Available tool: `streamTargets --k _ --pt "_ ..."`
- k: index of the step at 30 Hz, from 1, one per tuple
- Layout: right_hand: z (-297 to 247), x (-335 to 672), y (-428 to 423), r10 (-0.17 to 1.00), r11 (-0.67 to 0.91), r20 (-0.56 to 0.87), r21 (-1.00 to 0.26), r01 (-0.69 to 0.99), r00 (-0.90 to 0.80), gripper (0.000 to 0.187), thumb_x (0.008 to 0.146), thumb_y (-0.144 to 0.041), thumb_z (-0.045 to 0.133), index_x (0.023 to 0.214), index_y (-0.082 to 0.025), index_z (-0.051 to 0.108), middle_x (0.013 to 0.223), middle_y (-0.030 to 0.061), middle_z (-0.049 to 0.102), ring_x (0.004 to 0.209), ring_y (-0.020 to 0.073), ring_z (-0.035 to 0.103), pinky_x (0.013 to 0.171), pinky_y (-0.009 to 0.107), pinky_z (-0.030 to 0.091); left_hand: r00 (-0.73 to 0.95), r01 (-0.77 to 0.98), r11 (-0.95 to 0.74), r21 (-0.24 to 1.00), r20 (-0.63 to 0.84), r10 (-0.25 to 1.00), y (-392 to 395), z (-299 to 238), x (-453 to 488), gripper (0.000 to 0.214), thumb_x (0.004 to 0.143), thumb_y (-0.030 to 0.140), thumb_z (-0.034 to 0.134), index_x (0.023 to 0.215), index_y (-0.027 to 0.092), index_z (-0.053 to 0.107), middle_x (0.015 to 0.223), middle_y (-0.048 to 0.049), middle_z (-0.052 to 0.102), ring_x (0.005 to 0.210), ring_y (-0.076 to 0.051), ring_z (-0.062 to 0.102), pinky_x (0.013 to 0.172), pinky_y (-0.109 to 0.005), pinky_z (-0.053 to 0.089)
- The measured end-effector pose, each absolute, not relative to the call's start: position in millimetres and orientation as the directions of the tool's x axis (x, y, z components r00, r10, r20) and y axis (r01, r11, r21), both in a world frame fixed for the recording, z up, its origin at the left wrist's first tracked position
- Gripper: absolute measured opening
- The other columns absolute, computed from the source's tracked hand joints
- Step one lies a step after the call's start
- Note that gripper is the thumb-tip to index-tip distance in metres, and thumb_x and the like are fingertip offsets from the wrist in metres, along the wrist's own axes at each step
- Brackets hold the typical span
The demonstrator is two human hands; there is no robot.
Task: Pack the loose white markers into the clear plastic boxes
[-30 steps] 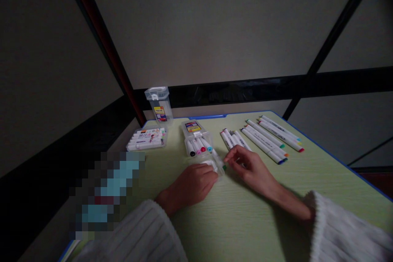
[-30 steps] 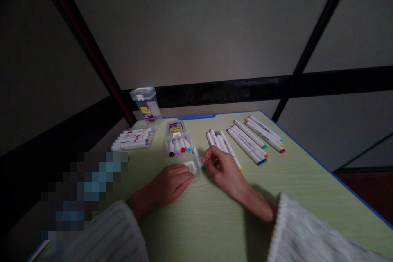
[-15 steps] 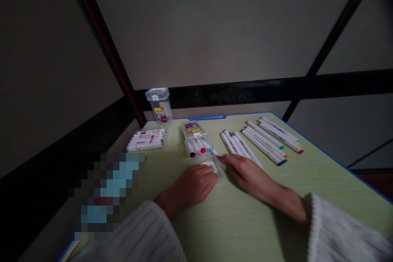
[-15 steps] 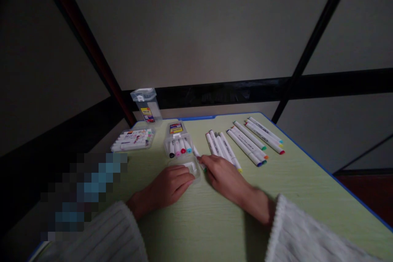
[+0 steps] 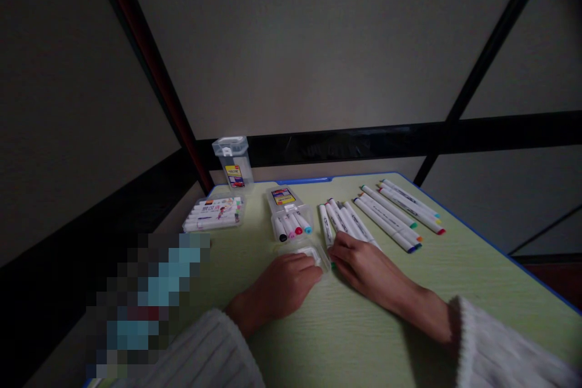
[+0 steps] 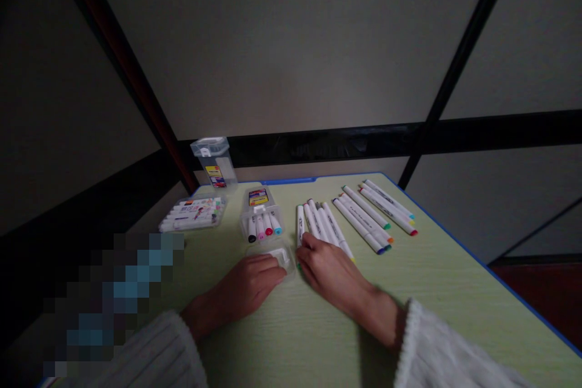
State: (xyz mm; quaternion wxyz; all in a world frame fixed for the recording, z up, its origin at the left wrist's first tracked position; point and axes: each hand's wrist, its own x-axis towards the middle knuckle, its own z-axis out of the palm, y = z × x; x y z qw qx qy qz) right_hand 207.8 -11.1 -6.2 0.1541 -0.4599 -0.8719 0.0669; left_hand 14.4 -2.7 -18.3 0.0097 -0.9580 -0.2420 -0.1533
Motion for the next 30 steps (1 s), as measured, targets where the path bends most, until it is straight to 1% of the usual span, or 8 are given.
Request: streamTargets --k 4,8,11,13,16,19,27,30 --pt "-5 209 -11 0.816 0.578 0.198 -0.242 0.78 -0.543 0.023 0.083 -0.012 0.039 0.073 -0.014 0.06 0.082 0.0077 0.054 0.068 0.0151 0.055 0.062 0.027 0.041 0.844 0.461 -0.886 0.036 0.289 0.451 -2 -21 16 0.026 0.09 0.015 0.033 0.073 0.016 0.053 0.069 -0.0017 0.054 0.065 -0.014 0.049 0.062 -0.026 0.04" --pt "-3 209 -12 0.808 0.589 0.186 -0.226 0.776 -0.559 0.022 0.08 -0.012 0.042 0.066 -0.015 0.059 0.077 0.0064 0.054 0.064 0.0145 0.055 0.059 0.027 0.04 0.842 0.462 -0.886 0.05 0.29 0.455 -1 -24 18 0.026 0.09 0.015 0.033 0.075 0.016 0.053 0.07 -0.001 0.054 0.067 -0.014 0.05 0.066 -0.025 0.041" --pt "-3 209 -12 0.801 0.598 0.191 -0.242 0.764 -0.567 0.021 0.078 -0.011 0.044 0.065 -0.015 0.059 0.075 0.0062 0.054 0.064 0.0146 0.055 0.06 0.026 0.04 0.84 0.456 -0.888 0.059 0.299 0.452 -2 -23 19 0.026 0.09 0.016 0.033 0.075 0.016 0.055 0.069 -0.0016 0.054 0.067 -0.014 0.05 0.066 -0.025 0.043" --pt "-4 209 -12 0.797 0.604 0.201 -0.253 0.756 -0.57 0.02 0.078 -0.011 0.044 0.065 -0.014 0.059 0.075 0.0065 0.054 0.066 0.0151 0.056 0.061 0.026 0.04 0.831 0.456 -0.887 0.073 0.322 0.453 -4 -22 19 0.026 0.09 0.016 0.033 0.078 0.015 0.056 0.072 -0.0029 0.056 0.069 -0.014 0.052 0.069 -0.025 0.043" --pt "-5 209 -12 0.795 0.607 0.204 -0.247 0.756 -0.572 0.021 0.079 -0.011 0.044 0.066 -0.014 0.059 0.076 0.0064 0.055 0.067 0.0149 0.056 0.062 0.026 0.041 0.805 0.452 -0.887 0.099 0.384 0.453 -6 -18 18 0.025 0.09 0.017 0.033 0.089 0.013 0.058 0.078 -0.0051 0.059 0.075 -0.015 0.054 0.074 -0.026 0.044" --pt "-4 209 -12 0.79 0.613 0.197 -0.226 0.757 -0.581 0.021 0.08 -0.011 0.043 0.067 -0.014 0.059 0.076 0.0059 0.054 0.064 0.014 0.055 0.061 0.026 0.041 0.779 0.444 -0.892 0.09 0.453 0.434 -7 -15 16 0.025 0.09 0.019 0.034 0.093 0.013 0.058 0.079 -0.0057 0.06 0.075 -0.015 0.054 0.072 -0.027 0.045" --pt "-1 213 -12 0.795 0.604 0.254 -0.244 0.759 -0.551 0.022 0.082 -0.013 0.038 0.07 -0.015 0.055 0.075 0.0058 0.053 0.067 0.0151 0.053 0.064 0.027 0.04 0.627 0.434 -0.901 -0.006 0.72 0.297 -6 -12 9 0.018 0.084 0.013 0.042 0.08 0.013 0.059 0.062 -0.0038 0.059 0.058 -0.012 0.052 0.059 -0.024 0.044" --pt "-2 214 -11 0.825 0.563 0.245 -0.27 0.781 -0.509 0.02 0.082 -0.012 0.037 0.073 -0.015 0.054 0.074 0.0063 0.055 0.067 0.0163 0.053 0.063 0.027 0.04 0.555 0.474 -0.881 0.01 0.773 0.308 -6 -14 6 0.016 0.082 0.012 0.044 0.077 0.014 0.059 0.054 -0.0007 0.057 0.049 -0.01 0.05 0.051 -0.022 0.041"
